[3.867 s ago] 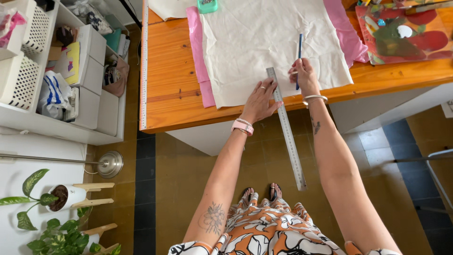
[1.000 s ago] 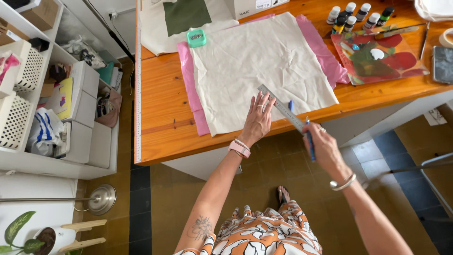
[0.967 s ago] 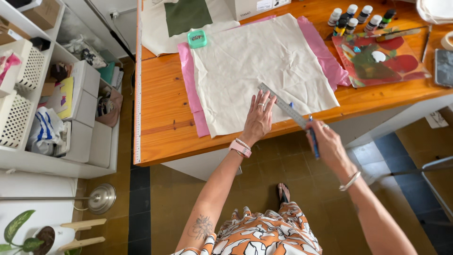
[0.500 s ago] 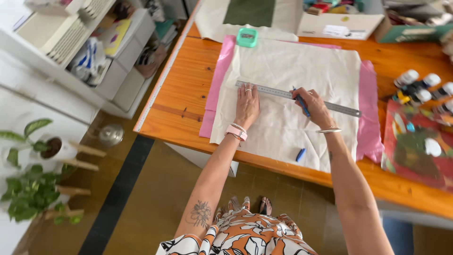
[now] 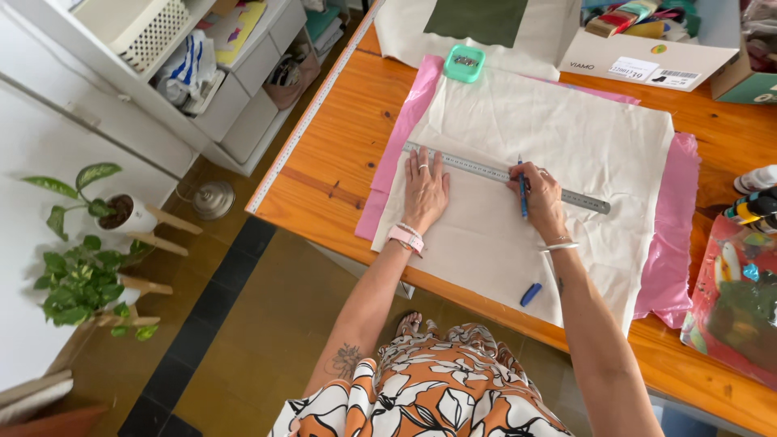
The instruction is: The person positions a piece of white fabric on a work surface, aligns a ruler and marks guide lines with a pencil, and then applies strips of masking tape to frame a rectangular area on the cloth.
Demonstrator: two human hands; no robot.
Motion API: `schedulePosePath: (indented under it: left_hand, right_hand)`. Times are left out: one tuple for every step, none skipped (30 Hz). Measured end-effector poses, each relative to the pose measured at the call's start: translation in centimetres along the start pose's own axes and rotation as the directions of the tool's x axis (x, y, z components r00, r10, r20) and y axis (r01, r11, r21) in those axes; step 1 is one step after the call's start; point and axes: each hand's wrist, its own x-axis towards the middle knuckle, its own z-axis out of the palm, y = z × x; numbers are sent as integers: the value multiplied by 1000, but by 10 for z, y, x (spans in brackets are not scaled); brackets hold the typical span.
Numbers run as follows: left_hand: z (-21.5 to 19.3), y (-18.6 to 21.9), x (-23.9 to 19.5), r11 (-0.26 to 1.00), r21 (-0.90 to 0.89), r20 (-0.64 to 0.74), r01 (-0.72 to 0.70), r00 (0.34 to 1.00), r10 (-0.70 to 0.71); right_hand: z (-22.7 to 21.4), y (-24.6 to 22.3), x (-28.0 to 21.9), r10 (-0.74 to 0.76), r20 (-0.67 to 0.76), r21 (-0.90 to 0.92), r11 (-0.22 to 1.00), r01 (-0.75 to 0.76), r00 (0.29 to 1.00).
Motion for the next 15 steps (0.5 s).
schedulePosePath:
  left_hand:
    - [2, 0, 1, 1000, -7, -1, -12, 1000, 12]
    - [5, -1, 1, 1000, -16, -4, -9, 1000, 9]
    - [7, -3, -1, 1000, -26, -4, -5, 1000, 5]
    - [9, -1, 2, 999, -32, -2, -16, 1000, 16]
    - [10, -1, 1, 999, -31, -1, -5, 1000, 5]
    - [11, -1, -1, 1000, -30, 1, 6, 1000, -6]
    - [11, -1, -1, 999, -33, 9, -4, 1000, 4]
    - [10, -1, -2, 999, -51, 19, 3, 1000, -2]
    - [9, -2, -1, 998, -67, 28, 9, 1000, -7]
    - [6, -2, -2, 998, -68, 34, -2, 999, 4]
    - [2, -2, 0, 996, -90, 62, 14, 998, -8]
    - [-1, -1, 1, 993, -111, 91, 30, 996, -20]
    - [0, 0, 1, 993, -115, 94, 18, 996, -8]
    - [0, 0, 1, 989, -140, 95, 39, 995, -26]
    - [1, 1, 1, 984, -166, 96, 63, 994, -47]
  right_hand:
    - [0, -3, -1, 7, -10, -7, 1000, -7, 1000]
    - [0, -6, -2, 26, -25, -2, 1000, -26, 999]
    - [1, -10, -5, 46, -38, 4, 999, -46, 998]
    - [-1, -11, -2, 55, -46, -1, 998, -55, 997]
    - [-2, -13, -3, 51, -54, 13, 999, -50, 997]
    - [-2, -15, -4, 46, -63, 26, 999, -45, 997]
    - [-1, -13, -4, 59, -66, 26, 998, -57, 996]
    - [0, -11, -5, 86, -58, 68, 994, -82, 995]
    - [1, -9, -4, 112, -52, 110, 988, -106, 992]
    - [0, -15, -1, 123, -58, 111, 987, -116, 991]
    - [-1, -20, 2, 116, -64, 95, 989, -110, 991]
    - [-3, -24, 5, 109, -69, 79, 991, -103, 992]
    - [1, -43, 13, 119, -77, 77, 991, -113, 990]
    - [5, -61, 21, 231, -40, 271, 939, -212, 972]
    - [9, -78, 30, 328, 19, 450, 841, -301, 945]
